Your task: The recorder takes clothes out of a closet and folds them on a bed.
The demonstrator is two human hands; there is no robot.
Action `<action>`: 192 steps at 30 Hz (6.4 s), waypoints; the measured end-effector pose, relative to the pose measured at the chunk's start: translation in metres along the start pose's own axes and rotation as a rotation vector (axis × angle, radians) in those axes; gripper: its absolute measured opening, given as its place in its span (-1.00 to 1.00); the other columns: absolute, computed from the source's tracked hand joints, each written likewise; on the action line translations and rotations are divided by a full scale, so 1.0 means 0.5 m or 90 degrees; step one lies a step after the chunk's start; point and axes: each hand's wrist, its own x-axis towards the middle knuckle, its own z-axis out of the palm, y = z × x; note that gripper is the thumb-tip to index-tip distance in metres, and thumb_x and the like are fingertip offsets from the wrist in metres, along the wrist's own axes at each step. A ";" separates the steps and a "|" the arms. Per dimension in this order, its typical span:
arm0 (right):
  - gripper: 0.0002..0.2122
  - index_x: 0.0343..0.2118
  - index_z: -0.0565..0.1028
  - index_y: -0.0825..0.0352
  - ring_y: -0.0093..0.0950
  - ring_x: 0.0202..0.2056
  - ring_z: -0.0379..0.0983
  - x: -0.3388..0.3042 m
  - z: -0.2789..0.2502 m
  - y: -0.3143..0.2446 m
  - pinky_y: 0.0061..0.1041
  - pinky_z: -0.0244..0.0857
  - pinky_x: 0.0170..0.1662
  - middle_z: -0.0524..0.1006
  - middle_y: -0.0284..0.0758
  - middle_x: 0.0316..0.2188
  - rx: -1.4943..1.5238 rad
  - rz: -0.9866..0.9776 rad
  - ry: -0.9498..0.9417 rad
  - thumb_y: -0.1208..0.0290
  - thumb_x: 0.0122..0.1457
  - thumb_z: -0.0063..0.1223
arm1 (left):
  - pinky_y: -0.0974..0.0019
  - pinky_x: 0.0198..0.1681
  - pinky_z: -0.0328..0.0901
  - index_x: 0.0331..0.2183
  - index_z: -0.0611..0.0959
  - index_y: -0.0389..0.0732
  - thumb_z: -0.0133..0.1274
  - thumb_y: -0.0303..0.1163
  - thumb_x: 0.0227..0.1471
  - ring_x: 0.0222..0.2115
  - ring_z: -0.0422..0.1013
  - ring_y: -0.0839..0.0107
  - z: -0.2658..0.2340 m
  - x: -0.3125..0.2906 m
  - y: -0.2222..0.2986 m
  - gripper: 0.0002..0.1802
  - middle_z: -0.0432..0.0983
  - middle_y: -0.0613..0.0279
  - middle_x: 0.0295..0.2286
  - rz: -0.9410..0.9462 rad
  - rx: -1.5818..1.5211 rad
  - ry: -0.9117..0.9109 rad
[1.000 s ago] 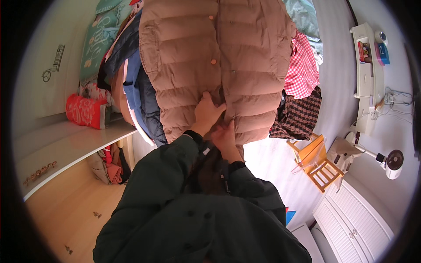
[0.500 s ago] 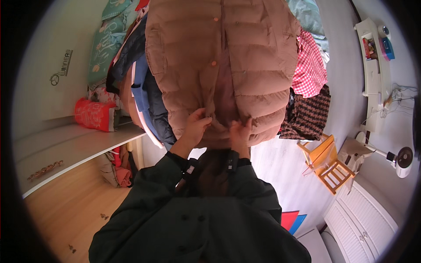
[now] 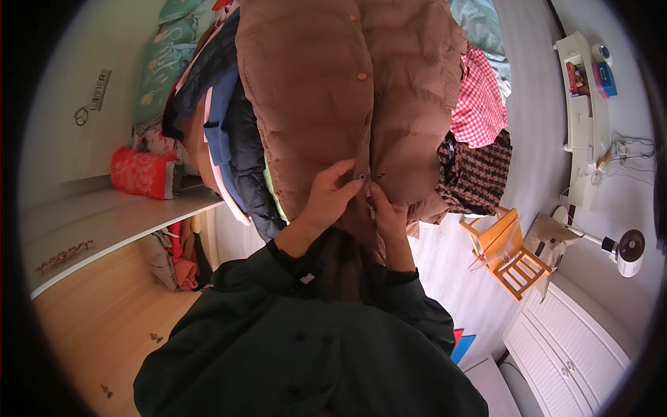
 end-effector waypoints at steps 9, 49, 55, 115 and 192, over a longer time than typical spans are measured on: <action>-0.81 -0.26 0.45 0.41 -0.60 -0.32 0.37 0.001 -0.042 0.025 -0.65 0.25 -0.29 0.46 -0.40 -0.33 -0.006 0.142 -0.031 0.43 0.09 -0.02 | 0.55 -0.28 0.28 -0.25 0.47 -0.35 -0.05 -0.58 -0.02 -0.39 0.38 0.60 0.015 0.005 -0.020 -0.79 0.47 0.28 -0.38 -0.039 -0.035 0.029; -0.89 -0.31 0.41 0.34 -0.61 -0.41 0.31 0.015 -0.077 0.042 -0.64 0.22 -0.35 0.39 -0.42 -0.46 -0.399 -0.284 -0.202 0.52 0.16 -0.19 | 0.52 -0.53 0.21 -0.43 0.43 -0.33 -0.08 -0.60 -0.14 -0.57 0.30 0.65 0.002 0.015 0.019 -0.90 0.42 0.24 -0.60 0.040 0.281 -0.034; -0.80 -0.19 0.39 0.37 -0.31 -0.20 0.35 0.009 -0.084 0.053 -0.43 0.21 -0.14 0.44 -0.18 -0.28 -0.510 -0.255 -0.200 0.48 0.11 -0.12 | 0.46 -0.58 0.19 -0.45 0.41 -0.33 -0.08 -0.61 -0.19 -0.64 0.28 0.56 0.005 0.014 0.018 -0.87 0.38 0.17 -0.66 0.090 0.348 -0.037; -0.90 -0.33 0.43 0.37 -0.66 -0.34 0.35 0.341 0.049 -0.058 -0.68 0.22 -0.25 0.46 -0.44 -0.37 0.102 0.258 -0.329 0.53 0.11 -0.13 | 0.58 -0.34 0.26 -0.32 0.55 -0.36 -0.04 -0.62 -0.06 -0.43 0.35 0.64 -0.069 0.267 -0.044 -0.83 0.47 0.35 -0.46 0.042 0.082 0.215; -0.58 -0.28 0.38 0.52 -0.10 -0.26 0.40 0.245 0.022 0.031 -0.28 0.25 -0.25 0.45 0.07 -0.36 -0.803 -0.060 -0.091 0.20 -0.04 0.07 | 0.16 -0.33 0.27 -0.42 0.45 -0.24 0.09 -0.36 -0.18 -0.40 0.38 0.11 -0.111 0.151 -0.020 -0.76 0.40 0.08 -0.44 0.144 0.725 0.203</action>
